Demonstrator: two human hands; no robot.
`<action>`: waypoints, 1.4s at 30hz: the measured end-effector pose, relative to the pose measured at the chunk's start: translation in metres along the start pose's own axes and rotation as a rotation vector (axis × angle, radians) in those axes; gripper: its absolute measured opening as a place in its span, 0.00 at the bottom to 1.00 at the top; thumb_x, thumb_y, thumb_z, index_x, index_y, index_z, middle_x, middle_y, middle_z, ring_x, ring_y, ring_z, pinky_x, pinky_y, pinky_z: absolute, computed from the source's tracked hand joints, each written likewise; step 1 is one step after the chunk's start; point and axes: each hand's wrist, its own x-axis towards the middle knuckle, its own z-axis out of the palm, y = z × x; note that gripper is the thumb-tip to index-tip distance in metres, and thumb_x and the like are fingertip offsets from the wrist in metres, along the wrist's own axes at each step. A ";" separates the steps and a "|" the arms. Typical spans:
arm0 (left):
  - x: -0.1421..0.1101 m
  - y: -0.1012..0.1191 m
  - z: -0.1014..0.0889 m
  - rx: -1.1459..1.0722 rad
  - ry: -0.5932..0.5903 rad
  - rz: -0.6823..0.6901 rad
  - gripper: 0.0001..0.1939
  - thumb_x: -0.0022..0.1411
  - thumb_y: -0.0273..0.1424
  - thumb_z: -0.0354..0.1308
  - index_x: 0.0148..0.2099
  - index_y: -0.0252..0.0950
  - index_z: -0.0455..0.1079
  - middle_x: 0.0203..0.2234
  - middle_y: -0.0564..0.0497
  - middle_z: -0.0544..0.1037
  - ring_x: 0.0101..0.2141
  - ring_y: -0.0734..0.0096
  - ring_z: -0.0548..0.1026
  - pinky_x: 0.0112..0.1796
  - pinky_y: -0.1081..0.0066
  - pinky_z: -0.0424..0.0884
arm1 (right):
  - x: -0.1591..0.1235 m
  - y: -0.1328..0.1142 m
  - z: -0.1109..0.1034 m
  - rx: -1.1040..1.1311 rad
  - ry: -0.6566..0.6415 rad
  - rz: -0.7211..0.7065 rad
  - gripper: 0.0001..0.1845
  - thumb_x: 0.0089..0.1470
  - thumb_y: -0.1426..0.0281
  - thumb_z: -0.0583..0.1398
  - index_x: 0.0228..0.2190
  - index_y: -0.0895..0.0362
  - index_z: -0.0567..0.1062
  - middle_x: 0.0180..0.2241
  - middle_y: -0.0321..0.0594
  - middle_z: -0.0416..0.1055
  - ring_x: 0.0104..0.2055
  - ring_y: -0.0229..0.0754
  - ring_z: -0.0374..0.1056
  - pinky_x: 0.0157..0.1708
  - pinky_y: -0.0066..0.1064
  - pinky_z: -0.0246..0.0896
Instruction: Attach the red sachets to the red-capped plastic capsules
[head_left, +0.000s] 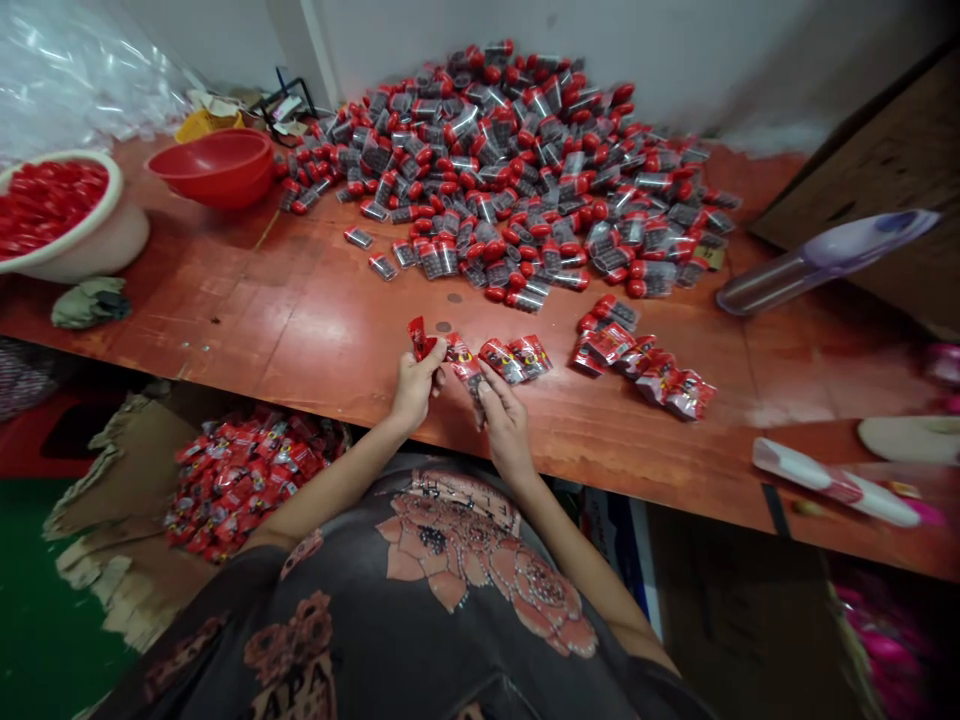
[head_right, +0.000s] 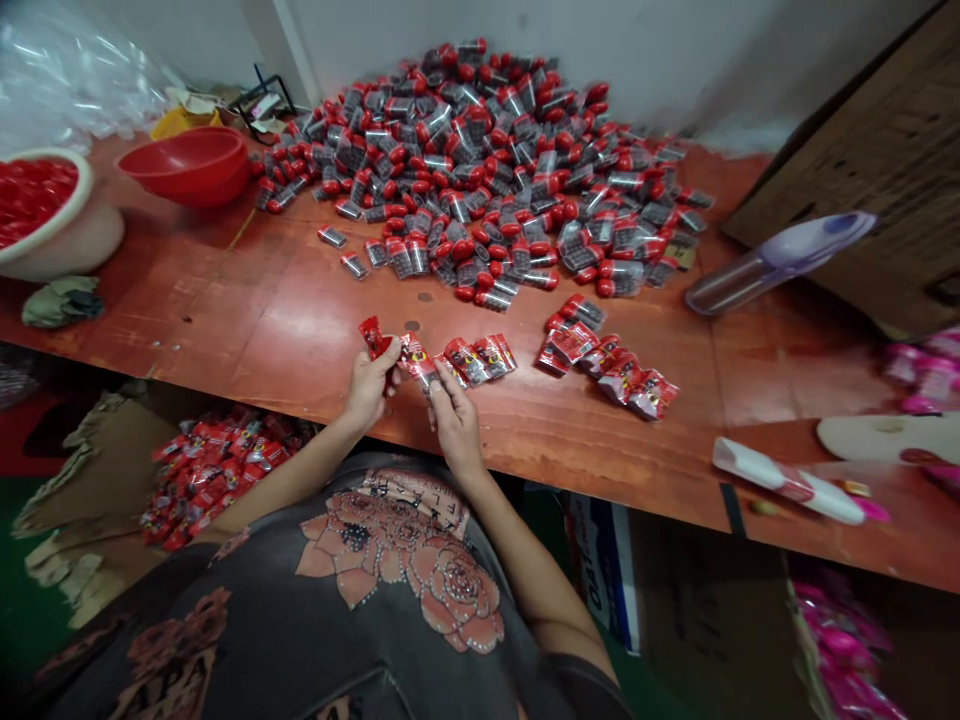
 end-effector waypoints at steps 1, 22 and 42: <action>0.001 -0.001 0.000 -0.012 -0.021 -0.060 0.23 0.50 0.50 0.67 0.34 0.35 0.70 0.13 0.59 0.67 0.12 0.83 0.57 0.13 0.78 0.47 | 0.001 0.000 -0.001 0.013 0.022 0.003 0.27 0.59 0.59 0.56 0.59 0.51 0.69 0.21 0.30 0.59 0.20 0.34 0.51 0.19 0.28 0.50; -0.033 -0.018 0.014 0.012 -0.049 -0.138 0.22 0.45 0.46 0.70 0.24 0.33 0.68 0.12 0.58 0.66 0.12 0.82 0.61 0.12 0.79 0.51 | 0.001 0.017 0.009 0.000 0.176 -0.096 0.26 0.58 0.59 0.59 0.57 0.50 0.69 0.43 0.42 0.74 0.32 0.37 0.68 0.30 0.30 0.68; -0.019 -0.007 0.011 -0.030 -0.039 -0.082 0.21 0.39 0.36 0.74 0.22 0.35 0.62 0.12 0.62 0.61 0.12 0.86 0.54 0.14 0.78 0.46 | -0.001 0.010 0.004 0.008 0.100 -0.131 0.19 0.52 0.62 0.65 0.45 0.51 0.70 0.33 0.33 0.72 0.24 0.33 0.63 0.22 0.27 0.62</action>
